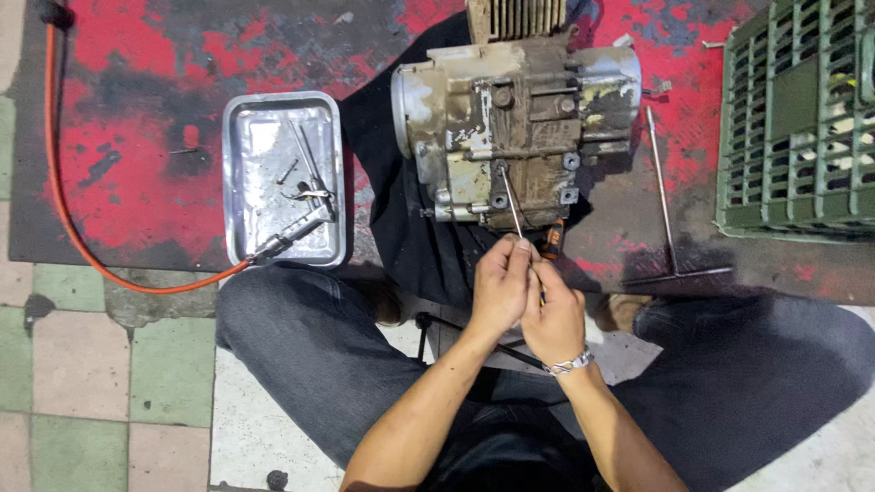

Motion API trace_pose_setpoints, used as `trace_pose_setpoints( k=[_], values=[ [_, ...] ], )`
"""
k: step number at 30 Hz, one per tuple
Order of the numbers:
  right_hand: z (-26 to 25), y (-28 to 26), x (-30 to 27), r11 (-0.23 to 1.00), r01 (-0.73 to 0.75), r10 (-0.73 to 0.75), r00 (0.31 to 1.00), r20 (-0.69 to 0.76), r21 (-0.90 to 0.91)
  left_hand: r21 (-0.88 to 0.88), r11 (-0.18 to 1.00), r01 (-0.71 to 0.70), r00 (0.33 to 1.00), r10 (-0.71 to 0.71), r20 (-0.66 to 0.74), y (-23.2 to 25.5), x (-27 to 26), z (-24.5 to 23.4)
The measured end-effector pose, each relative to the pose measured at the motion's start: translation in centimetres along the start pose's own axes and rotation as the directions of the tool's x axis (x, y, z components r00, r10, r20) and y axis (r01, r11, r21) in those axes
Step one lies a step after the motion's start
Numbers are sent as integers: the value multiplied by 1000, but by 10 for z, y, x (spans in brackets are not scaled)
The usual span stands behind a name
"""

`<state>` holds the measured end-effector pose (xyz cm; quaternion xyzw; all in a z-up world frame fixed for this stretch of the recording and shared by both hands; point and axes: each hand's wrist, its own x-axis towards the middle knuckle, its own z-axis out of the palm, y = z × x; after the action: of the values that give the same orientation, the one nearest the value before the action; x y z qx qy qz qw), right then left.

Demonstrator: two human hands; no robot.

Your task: The person is working on a motorcycle engine block placed on a red workbench. They use a screwdriver to loosen and remove bolts from the engine casing, placing the removed bolts into a metal tray. The person repositions the engine block to access different sides and continues removing fasteners.

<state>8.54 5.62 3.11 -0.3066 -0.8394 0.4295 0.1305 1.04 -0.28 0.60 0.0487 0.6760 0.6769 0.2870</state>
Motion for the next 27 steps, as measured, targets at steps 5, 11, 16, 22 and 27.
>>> trace_pose_setpoints(
  k=[5, 11, 16, 22, 27],
  values=[
    [-7, -10, 1, 996, 86, -86, 996, 10, 14, -115, 993, -37, 999, 37, -2, 3, -4, 0],
    [-14, -12, -4, 1000, -8, 6, 997, 72, 29, -94, 995, -36, 999, 32, -43, 6, -13, 2],
    [2, -14, -2, 981, -183, 176, 980, 94, 63, -3, 1000, -24, 999, 24, -31, 6, 0, -11],
    [16, -6, -11, 958, -145, 128, 988, 80, 246, 171, 983, -61, 997, 68, -35, 18, -1, -21],
    [36, 16, -10, 937, -154, 125, 986, 111, 314, 224, 975, -13, 997, 28, -66, 25, 10, -32]
  ],
)
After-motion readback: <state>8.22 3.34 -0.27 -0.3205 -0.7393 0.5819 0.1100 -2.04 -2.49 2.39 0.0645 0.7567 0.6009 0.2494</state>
